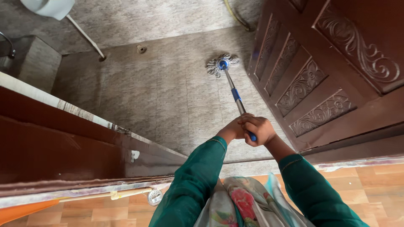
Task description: The person mops a tiled floor in a bathroom using a mop with a blue handle, moving the mop head across the floor tiles, near a doorway, and around a toilet and urinal.
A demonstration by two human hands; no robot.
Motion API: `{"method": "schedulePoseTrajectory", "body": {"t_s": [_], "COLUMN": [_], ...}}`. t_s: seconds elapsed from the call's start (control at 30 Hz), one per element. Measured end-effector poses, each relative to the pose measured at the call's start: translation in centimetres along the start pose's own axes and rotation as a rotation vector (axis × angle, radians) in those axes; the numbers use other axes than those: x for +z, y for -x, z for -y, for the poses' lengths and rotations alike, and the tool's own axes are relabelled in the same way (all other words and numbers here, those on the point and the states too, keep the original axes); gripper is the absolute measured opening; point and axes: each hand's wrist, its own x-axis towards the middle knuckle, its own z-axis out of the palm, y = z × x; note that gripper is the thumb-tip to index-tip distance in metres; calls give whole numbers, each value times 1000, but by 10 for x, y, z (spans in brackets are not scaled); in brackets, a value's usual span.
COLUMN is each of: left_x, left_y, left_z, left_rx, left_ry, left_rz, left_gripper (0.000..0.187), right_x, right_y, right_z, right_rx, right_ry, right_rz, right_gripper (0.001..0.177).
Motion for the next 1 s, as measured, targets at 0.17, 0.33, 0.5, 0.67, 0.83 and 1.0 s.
{"method": "schedulePoseTrajectory", "body": {"t_s": [0.17,0.33,0.5,0.67,0.83,1.0], "left_x": [25,43,39,11,-7,-12], "left_y": [6,26,35,27,20,8], "left_z": [-42,-160,-308,-438,-536,-556], "left_rx": [115,35,-98,-12,50,-26], "left_ry": [-120,-57,-28,-37,112,446], "left_rz": [121,200,158,233,329,237], "left_gripper": [26,27,36,34,24,33], "right_x": [-24,-73,-147,-232,-293,-295], "right_y": [39,90,134,150,158,170], "right_z": [39,120,213,311,374,367], "right_rx": [38,42,49,113,147,71], "right_ry": [-2,-23,11,30,59,-41], "right_rz": [8,1,16,4,-20,-181], "right_gripper": [18,22,22,19,16,18]}}
